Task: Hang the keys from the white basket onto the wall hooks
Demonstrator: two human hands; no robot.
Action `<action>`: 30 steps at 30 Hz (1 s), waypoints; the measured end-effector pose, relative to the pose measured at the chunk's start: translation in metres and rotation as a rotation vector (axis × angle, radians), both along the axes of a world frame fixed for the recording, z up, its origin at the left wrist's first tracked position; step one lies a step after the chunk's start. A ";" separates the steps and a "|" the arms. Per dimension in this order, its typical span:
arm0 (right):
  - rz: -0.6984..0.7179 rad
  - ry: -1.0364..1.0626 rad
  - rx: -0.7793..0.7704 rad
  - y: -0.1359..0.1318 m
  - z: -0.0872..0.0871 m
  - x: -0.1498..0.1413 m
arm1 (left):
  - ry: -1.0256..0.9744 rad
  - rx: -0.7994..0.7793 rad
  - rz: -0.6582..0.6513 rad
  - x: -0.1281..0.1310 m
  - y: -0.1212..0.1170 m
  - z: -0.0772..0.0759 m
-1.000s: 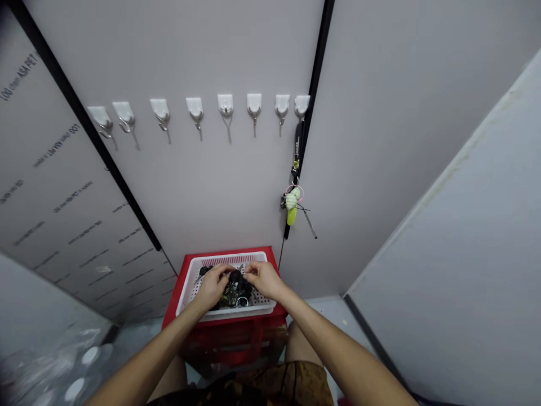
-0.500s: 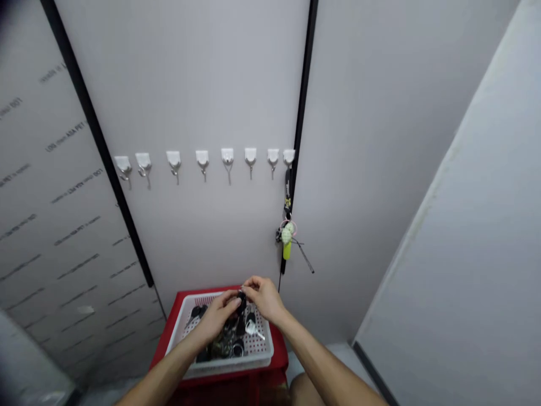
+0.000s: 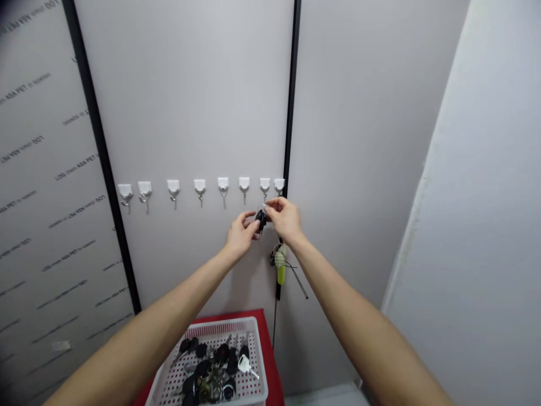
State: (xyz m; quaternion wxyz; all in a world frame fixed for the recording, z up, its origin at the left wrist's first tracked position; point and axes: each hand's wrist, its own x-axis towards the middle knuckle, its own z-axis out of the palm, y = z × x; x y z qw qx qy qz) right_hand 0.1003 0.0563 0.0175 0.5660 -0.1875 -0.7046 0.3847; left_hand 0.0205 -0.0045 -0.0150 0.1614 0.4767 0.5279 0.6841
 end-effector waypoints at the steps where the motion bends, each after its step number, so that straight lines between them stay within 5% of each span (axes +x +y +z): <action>1: -0.036 0.008 0.019 0.005 0.007 -0.001 | -0.001 0.003 0.023 0.001 0.006 0.008; 5: -0.226 -0.045 0.091 0.021 0.023 -0.008 | -0.028 -0.018 0.093 0.000 0.024 0.025; 12: -0.432 -0.209 0.171 0.021 0.022 -0.017 | -0.093 -0.108 0.095 -0.002 0.033 0.025; 16: -0.456 -0.237 0.240 0.017 0.019 -0.014 | -0.094 -0.151 0.069 -0.004 0.028 0.018; 19: -0.467 -0.195 0.290 0.012 0.006 -0.005 | -0.026 -0.192 0.078 -0.012 0.020 -0.005; 23: -0.428 -0.184 0.327 -0.008 -0.057 0.008 | 0.103 -0.253 0.052 -0.030 -0.011 -0.066; 28: -0.007 -0.653 0.129 -0.057 -0.183 0.007 | 0.255 -0.484 0.099 -0.043 -0.072 -0.150; 30: 0.110 -0.831 0.127 -0.071 -0.219 0.002 | 0.351 -0.573 0.147 -0.045 -0.092 -0.176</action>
